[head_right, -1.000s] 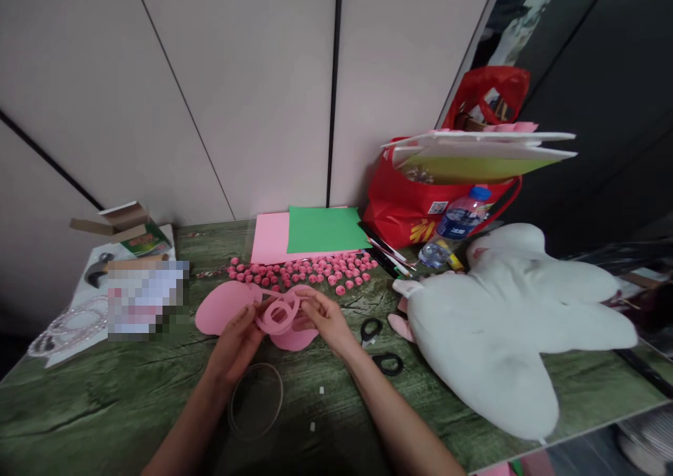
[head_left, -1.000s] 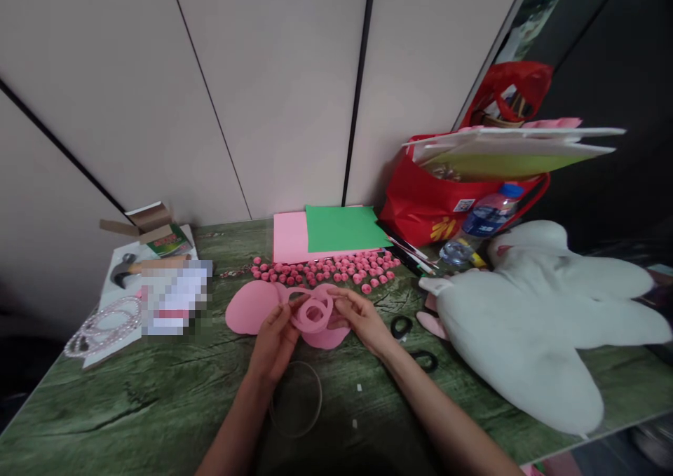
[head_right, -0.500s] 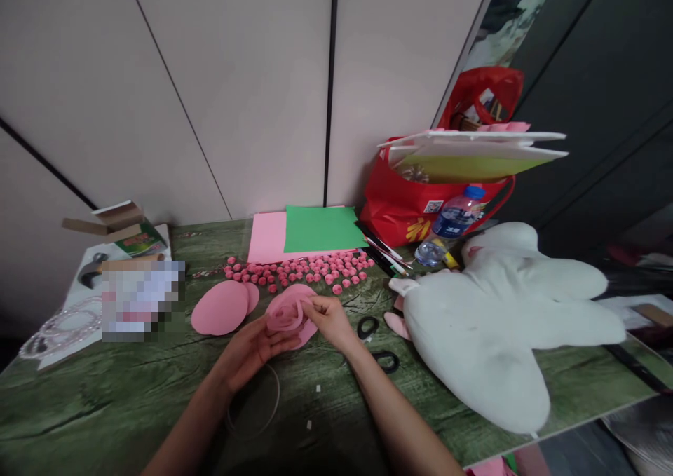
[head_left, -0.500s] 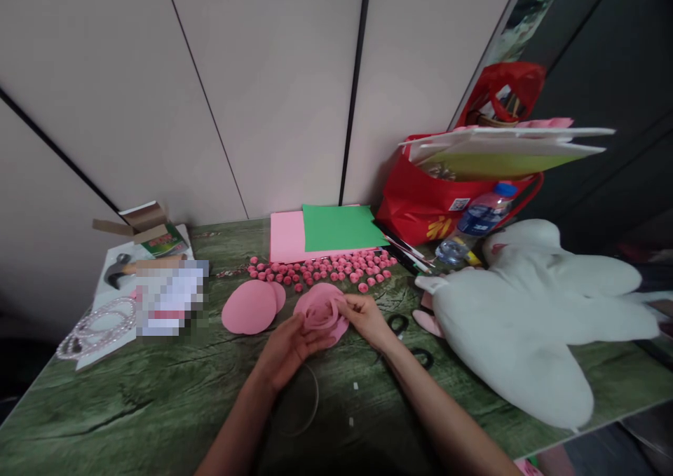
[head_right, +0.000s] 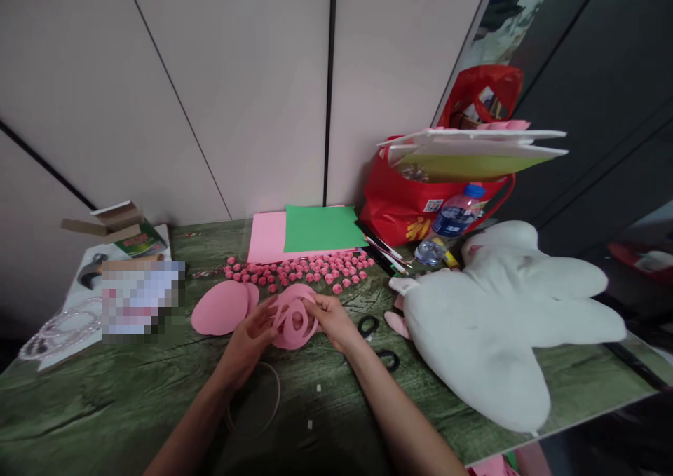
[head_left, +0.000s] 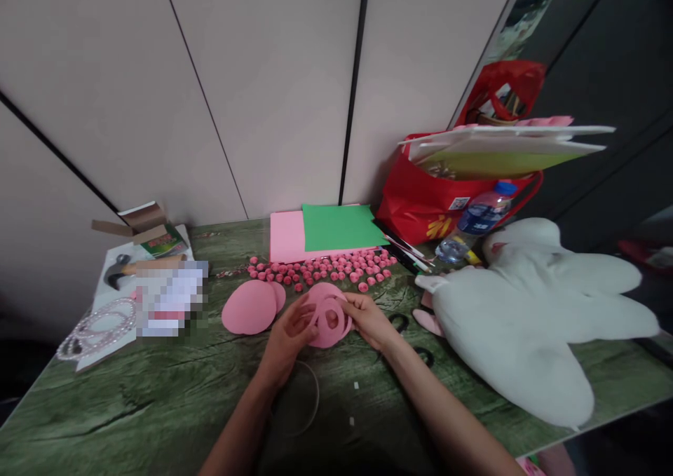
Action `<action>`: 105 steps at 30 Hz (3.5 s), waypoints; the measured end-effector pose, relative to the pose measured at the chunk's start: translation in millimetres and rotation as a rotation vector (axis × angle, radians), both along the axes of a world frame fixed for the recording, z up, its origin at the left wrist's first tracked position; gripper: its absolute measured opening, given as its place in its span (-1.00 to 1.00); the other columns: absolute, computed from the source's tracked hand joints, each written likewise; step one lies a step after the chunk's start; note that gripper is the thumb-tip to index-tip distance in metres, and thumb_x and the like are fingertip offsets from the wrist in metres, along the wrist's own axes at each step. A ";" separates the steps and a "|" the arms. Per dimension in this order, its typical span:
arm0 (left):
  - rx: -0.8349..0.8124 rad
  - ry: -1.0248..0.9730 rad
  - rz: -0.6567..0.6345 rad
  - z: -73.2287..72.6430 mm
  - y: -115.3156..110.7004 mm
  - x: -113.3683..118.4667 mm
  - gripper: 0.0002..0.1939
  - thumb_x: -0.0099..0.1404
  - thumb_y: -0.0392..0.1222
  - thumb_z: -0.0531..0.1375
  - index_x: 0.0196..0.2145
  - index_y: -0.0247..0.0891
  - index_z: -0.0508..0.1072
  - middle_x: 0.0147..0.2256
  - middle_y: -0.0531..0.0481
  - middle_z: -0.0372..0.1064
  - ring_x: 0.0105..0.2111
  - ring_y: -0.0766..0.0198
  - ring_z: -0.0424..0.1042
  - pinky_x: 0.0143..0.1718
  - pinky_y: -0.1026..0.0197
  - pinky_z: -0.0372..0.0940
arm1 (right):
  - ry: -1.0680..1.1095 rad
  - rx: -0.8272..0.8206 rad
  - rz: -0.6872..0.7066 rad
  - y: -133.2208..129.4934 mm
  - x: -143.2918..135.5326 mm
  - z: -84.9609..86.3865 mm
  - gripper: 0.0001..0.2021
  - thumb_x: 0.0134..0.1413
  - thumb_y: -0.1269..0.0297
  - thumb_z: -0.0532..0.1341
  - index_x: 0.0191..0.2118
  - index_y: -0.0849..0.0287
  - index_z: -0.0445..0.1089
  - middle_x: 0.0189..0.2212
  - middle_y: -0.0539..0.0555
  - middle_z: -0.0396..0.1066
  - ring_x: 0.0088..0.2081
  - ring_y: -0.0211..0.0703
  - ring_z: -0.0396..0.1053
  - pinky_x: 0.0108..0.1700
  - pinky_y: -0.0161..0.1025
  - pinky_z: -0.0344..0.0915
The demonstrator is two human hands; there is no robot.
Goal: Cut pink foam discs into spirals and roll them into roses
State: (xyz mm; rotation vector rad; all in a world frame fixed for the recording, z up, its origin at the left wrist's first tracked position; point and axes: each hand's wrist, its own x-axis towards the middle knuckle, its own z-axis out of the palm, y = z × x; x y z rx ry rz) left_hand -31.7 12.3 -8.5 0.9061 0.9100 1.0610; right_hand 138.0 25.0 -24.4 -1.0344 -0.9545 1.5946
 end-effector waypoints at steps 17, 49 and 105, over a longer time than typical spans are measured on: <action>-0.032 -0.088 0.109 4.8 1.6 1.6 -0.81 0.01 -0.24 0.28 -0.37 -0.37 0.53 -0.35 -0.13 0.52 -0.32 0.13 0.47 -0.26 0.16 0.35 | 0.093 0.089 0.000 3.3 -0.1 -6.2 -0.54 -0.38 0.33 0.39 -0.20 0.20 0.37 -0.38 0.05 0.47 -0.40 -0.23 0.40 -0.35 -0.31 0.33; -0.170 -0.370 0.132 6.1 5.0 -1.5 -0.92 0.04 -0.33 0.27 -0.44 -0.36 0.44 -0.24 -0.17 0.49 -0.10 0.06 0.38 0.00 0.03 0.21 | 0.256 0.090 0.131 -3.6 2.5 15.8 -0.57 -0.03 -0.04 0.15 -0.23 0.27 0.41 -0.37 0.20 0.46 -0.42 -0.16 0.43 -0.42 -0.25 0.38; -0.074 0.087 0.038 5.6 -4.0 3.6 -0.76 -0.07 -0.13 0.32 -0.45 -0.37 0.53 -0.56 0.05 0.44 -0.58 0.39 0.32 -0.55 0.37 0.22 | -0.055 0.208 0.019 -1.8 -3.7 -0.4 -0.75 -0.20 0.23 0.31 -0.30 0.19 0.46 -0.40 0.02 0.48 -0.39 -0.25 0.39 -0.32 -0.31 0.27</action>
